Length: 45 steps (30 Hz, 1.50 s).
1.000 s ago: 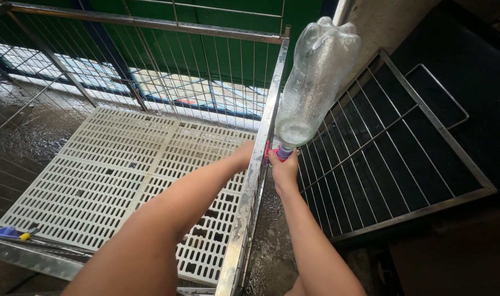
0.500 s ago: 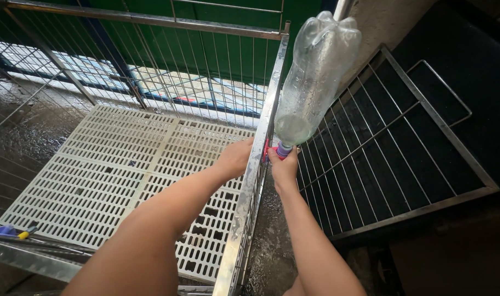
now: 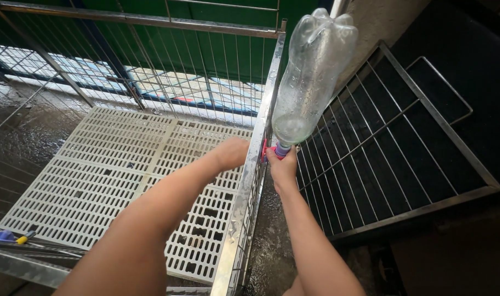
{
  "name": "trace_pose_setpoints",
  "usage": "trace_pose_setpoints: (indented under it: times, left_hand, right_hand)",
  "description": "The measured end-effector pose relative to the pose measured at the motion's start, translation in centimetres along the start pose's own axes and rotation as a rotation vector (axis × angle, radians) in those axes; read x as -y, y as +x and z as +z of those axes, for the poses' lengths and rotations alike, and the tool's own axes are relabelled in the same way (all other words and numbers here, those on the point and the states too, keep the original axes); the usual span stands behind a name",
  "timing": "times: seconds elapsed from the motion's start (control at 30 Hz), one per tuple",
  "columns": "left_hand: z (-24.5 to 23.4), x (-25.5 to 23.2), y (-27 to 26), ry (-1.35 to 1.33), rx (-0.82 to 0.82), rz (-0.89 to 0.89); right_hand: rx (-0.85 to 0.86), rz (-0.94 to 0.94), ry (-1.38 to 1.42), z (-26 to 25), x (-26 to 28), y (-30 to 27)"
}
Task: The person refills a plastic bottle from a water dispenser on a cage by hand and then secures it to the cage frame.
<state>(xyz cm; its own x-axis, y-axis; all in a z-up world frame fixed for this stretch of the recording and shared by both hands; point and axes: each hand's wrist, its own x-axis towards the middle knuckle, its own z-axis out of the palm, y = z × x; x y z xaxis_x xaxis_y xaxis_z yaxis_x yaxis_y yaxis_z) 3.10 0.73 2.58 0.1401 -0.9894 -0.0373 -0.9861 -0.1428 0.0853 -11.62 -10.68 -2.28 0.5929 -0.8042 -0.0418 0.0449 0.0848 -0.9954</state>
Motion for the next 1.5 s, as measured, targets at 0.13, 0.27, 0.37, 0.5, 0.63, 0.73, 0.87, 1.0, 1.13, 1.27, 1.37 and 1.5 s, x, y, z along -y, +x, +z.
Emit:
trace_pose_setpoints:
  times: [0.13,0.27,0.37,0.5,0.63,0.73,0.87,1.0,1.13,1.27,1.37,1.5]
  left_hand:
    - [-1.2,-1.1,-0.9,-0.131,-0.088,-0.035]
    - [-0.5,-2.3,-1.3,-0.238,-0.249,-0.105]
    - [0.8,-2.6,-0.9,-0.487,-0.311,-0.282]
    - [2.5,-1.4,0.9,-0.691,-0.319,-0.304]
    - [4.7,-0.9,1.8,-1.029,-0.25,-0.412]
    - [6.6,0.1,4.8,-1.917,-0.052,-0.545]
    - [7.4,1.2,6.0,-1.75,0.006,-0.485]
    - [4.2,-0.5,4.1,-1.626,-0.142,-0.504]
    - [-2.3,-2.4,1.8,-1.443,-0.105,-0.586]
    - [-5.7,-4.6,0.2,-1.429,-0.02,-0.602]
    - [-5.3,-5.5,-0.1,-1.664,-0.05,-0.502]
    - [-4.3,-5.4,0.5,-1.806,-0.082,-0.399]
  right_hand:
    - [-0.004,-0.002,0.015,0.1,0.1,-0.1]
    - [-0.005,0.026,0.078,0.4,0.4,-0.2]
    - [-0.006,-0.008,0.033,0.3,0.5,-0.3]
    - [0.01,-0.005,0.021,0.1,1.0,-0.3]
    - [0.028,0.021,0.063,0.2,0.6,-0.2]
    - [0.014,-0.023,0.088,-0.1,-0.6,0.4]
    - [0.017,-0.059,0.075,-0.2,-1.4,0.8]
    - [0.036,-0.095,0.061,-0.4,-0.3,0.6]
    - [0.046,-0.104,0.066,-0.2,1.7,-0.1]
    - [0.125,-0.204,0.066,-0.6,3.2,-0.5]
    - [0.233,-0.164,0.043,-1.8,4.1,-0.9]
    - [0.273,-0.19,0.033,-2.0,3.9,-0.8]
